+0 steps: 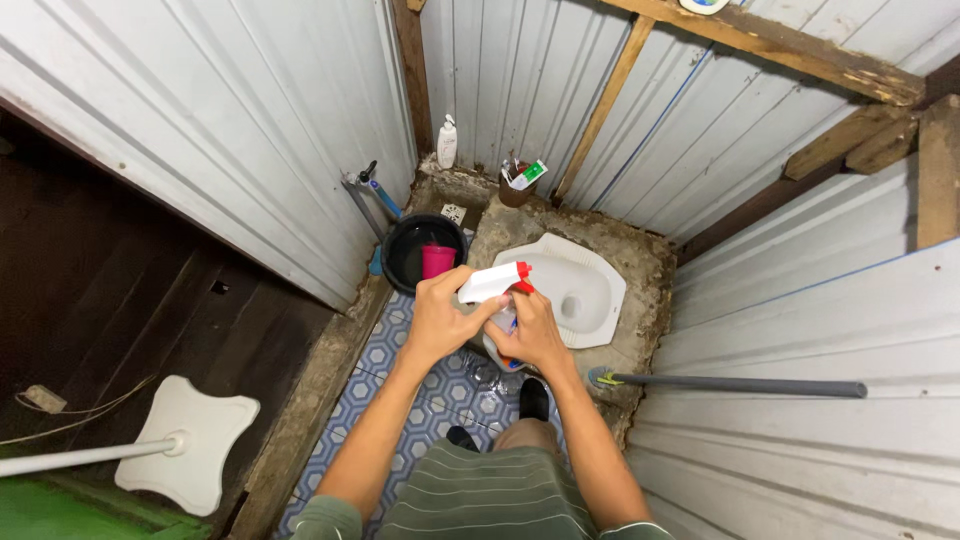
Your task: The person cleans a squat toilet by spraying a cleaning solution from a white bottle and scrubbing the bowl with a long-handled brush. The person repeatedly sprays and scrubs the interior surfaces of the toilet.
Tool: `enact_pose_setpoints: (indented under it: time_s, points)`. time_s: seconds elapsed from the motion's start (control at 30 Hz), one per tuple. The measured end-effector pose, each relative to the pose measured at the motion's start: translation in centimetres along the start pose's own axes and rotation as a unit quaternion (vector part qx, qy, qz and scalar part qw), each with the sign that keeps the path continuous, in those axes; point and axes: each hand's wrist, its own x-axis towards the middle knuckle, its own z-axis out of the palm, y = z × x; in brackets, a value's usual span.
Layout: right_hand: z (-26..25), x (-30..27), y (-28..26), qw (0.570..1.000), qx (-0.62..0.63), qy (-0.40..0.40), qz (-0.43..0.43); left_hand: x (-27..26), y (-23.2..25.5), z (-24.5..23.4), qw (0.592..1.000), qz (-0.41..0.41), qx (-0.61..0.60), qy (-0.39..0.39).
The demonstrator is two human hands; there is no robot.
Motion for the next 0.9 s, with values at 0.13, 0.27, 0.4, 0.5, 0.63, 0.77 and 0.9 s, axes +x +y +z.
enact_pose_setpoints:
  time_s: [0.13,0.27,0.4,0.5,0.63,0.77,0.9]
  points:
    - [0.3,-0.9,-0.4,0.999,0.015,-0.014,0.044,-0.9,0.3,0.4,0.999,-0.027,0.003,0.022]
    - [0.0,-2.0,-0.2,0.997,0.046,-0.026,0.05,-1.3,-0.5,1.1,0.999,-0.041,0.003,-0.016]
    - [0.0,-3.7,0.8,0.992,0.105,-0.052,0.039,-2.5,-2.7,2.5,0.969,-0.034,-0.215,-0.119]
    - [0.6,-5.2,1.7,0.978,0.174,-0.107,0.053,-4.6,-4.8,4.6,0.94,-0.058,-0.297,-0.156]
    - [1.5,-7.5,1.9,0.953,0.214,-0.183,0.108,-7.9,-7.4,8.0,0.923,-0.185,-0.315,-0.121]
    - [1.3,-8.9,0.9,0.972,0.098,-0.194,0.094,-11.3,-9.1,8.6,0.927,-0.161,-0.329,-0.075]
    - [0.3,-8.9,-0.7,0.985,0.041,-0.163,0.025,-12.7,-9.9,7.9,0.965,-0.054,-0.252,-0.051]
